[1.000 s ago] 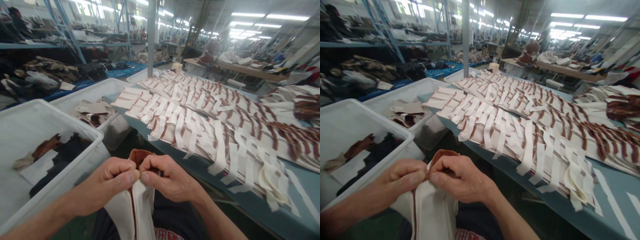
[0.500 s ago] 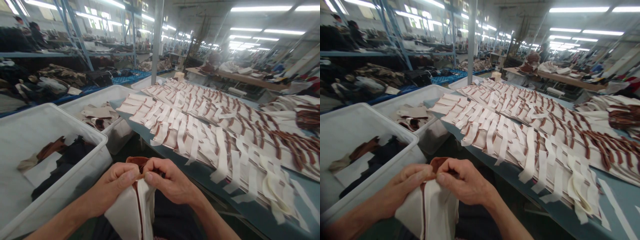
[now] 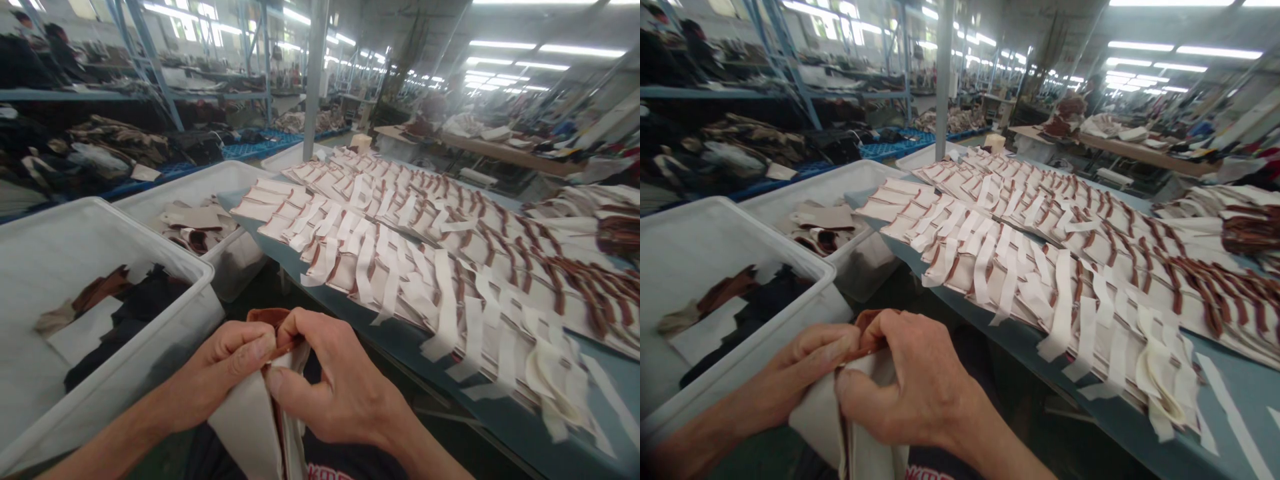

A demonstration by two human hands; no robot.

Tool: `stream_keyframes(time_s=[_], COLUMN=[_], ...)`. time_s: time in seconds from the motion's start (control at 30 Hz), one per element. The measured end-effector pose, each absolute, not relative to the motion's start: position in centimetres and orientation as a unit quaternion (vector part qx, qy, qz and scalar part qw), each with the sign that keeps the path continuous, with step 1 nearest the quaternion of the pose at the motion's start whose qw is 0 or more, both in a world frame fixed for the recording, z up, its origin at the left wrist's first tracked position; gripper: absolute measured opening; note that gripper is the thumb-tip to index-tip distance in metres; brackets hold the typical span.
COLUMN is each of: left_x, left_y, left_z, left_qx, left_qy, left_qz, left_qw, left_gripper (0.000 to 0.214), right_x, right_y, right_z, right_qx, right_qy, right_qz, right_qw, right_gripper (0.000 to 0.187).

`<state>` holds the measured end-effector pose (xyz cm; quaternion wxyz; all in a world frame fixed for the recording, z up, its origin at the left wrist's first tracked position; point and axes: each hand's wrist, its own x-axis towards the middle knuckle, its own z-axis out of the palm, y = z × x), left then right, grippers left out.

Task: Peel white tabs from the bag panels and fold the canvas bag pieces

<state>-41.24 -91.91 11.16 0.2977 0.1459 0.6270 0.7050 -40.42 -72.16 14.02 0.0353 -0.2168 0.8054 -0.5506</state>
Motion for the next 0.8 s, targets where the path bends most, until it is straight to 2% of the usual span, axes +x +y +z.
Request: stream_keyframes(time_s=[0.23,0.43,0.57,0.8], left_x=[-41.8,-41.9,-41.6,-40.6], left_y=[-91.9,-92.1,-92.5,-94.2], left_z=[11.6,11.8,12.2,13.5], left_qx=[0.196,0.263,0.323,0.343], left_qy=[0.673,0.722,0.786,0.852], left_qz=[0.667,0.608,0.513,0.382], left_qw=[0.253,0.199,0.123,0.103], left_gripper=[0.059,0.045,0.036,0.025], right_x=[-40.8,-41.1,-41.1,-41.0], right_y=[-72.3,-72.3,-71.9,-71.2], right_z=[14.1,13.0,12.4,11.9], right_qx=[-0.201,-0.19,-0.176,-0.236], right_qy=[0.822,0.8,0.779,0.763], right_qz=[-0.528,-0.552,-0.574,-0.585], right_qw=[0.069,0.138,0.18,0.141], right_gripper=[0.011,0.019,0.021,0.023])
